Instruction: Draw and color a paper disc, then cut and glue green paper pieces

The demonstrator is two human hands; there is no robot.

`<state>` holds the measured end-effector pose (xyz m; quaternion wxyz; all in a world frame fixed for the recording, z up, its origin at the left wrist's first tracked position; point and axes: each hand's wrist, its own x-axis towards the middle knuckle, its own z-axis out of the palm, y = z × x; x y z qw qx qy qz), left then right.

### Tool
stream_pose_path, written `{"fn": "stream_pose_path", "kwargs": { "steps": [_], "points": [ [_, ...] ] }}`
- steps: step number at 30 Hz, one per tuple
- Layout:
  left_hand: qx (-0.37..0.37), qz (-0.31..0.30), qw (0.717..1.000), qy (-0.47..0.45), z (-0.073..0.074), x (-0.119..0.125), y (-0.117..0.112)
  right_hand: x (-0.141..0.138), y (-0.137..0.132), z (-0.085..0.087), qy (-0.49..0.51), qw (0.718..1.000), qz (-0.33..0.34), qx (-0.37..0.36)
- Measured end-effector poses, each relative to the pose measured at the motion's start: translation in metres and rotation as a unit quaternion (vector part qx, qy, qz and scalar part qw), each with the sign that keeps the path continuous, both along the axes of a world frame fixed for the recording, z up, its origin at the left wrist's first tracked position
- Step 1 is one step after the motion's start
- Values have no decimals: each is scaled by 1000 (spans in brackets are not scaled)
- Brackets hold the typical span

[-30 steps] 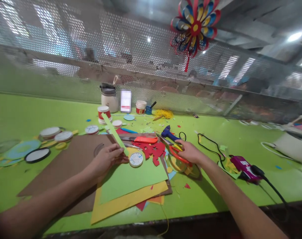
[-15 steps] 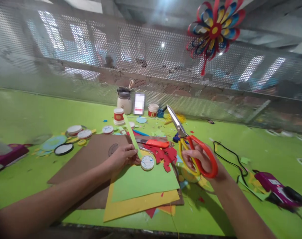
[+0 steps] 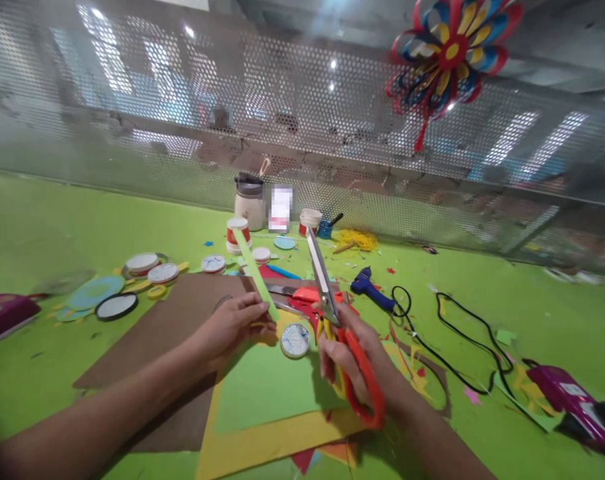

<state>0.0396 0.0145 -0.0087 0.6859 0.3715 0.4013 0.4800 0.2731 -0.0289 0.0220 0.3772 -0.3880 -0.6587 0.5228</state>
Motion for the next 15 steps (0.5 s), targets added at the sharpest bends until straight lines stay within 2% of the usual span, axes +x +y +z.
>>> {"fn": "stream_pose_path", "kwargs": {
  "steps": [4,8,10,15],
  "points": [
    [-26,28,998,-42,12,-2,0,-7,-10,8,-78,996,-34,-4],
    [-37,58,996,-55,24,-1,-4,-13,-14,11,-94,995,13,31],
    [-42,71,995,-47,30,0,-5,-16,-13,8,-113,992,14,48],
    [-32,108,994,-4,43,1,0,-19,-5,-11,-116,990,-45,72]
  ]
}}
